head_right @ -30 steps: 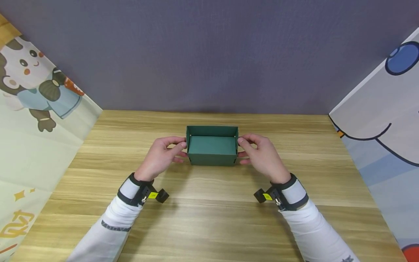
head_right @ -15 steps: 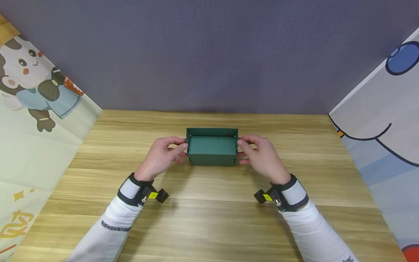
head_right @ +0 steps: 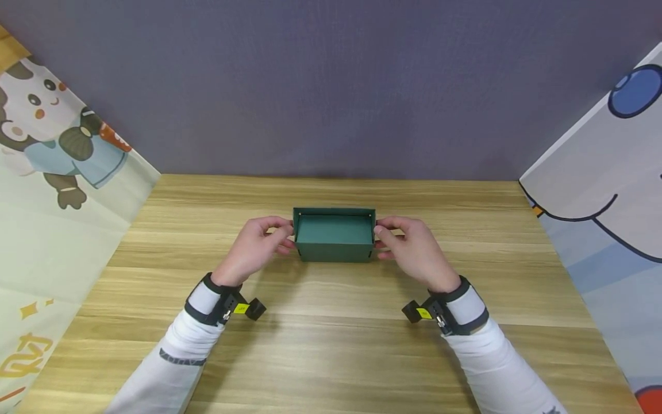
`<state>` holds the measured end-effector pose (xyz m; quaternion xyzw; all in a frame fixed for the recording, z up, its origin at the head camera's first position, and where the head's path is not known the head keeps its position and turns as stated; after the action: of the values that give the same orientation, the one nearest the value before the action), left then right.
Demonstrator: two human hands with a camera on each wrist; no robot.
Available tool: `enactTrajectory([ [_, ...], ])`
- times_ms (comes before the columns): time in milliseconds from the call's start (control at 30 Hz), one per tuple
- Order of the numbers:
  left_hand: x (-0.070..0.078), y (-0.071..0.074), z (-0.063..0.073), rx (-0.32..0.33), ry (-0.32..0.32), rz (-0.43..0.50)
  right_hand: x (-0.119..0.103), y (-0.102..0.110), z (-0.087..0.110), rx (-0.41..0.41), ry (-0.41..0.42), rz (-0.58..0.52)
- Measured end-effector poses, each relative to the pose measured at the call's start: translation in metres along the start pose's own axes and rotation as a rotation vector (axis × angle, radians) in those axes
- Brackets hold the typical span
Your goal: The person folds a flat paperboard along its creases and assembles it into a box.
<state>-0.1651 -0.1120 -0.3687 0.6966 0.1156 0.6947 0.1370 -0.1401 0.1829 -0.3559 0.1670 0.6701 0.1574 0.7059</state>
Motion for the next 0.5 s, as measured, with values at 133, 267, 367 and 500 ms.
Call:
enactTrajectory([
  [133, 0.0023, 0.0006, -0.0034, 0.013, 0.048, 0.018, -0.0011, 0.0015, 0.0, -0.007, -0.019, -0.01],
  [267, 0.0041, 0.0006, -0.0069, 0.022, 0.058, -0.023, -0.0039, 0.0018, -0.0009, 0.016, -0.067, 0.008],
  [367, 0.005, 0.0004, -0.0083, 0.021, 0.059, -0.057, -0.0065, 0.0009, -0.002, 0.036, -0.094, 0.016],
  [500, 0.0063, 0.0001, -0.0087, 0.01, 0.056, -0.061, -0.0083, 0.0006, -0.0032, 0.051, -0.112, -0.001],
])
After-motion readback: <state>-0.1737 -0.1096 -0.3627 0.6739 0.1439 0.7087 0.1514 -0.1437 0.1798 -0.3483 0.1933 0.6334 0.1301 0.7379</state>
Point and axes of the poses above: each hand's wrist, its own z-axis away from the middle knuckle, its own y-axis out of the back of the hand, x = y × z, the point moved 3 cm from there along -z, towards the middle knuckle, and after that the axes turned 13 degrees about x, right-handed, at the moved point
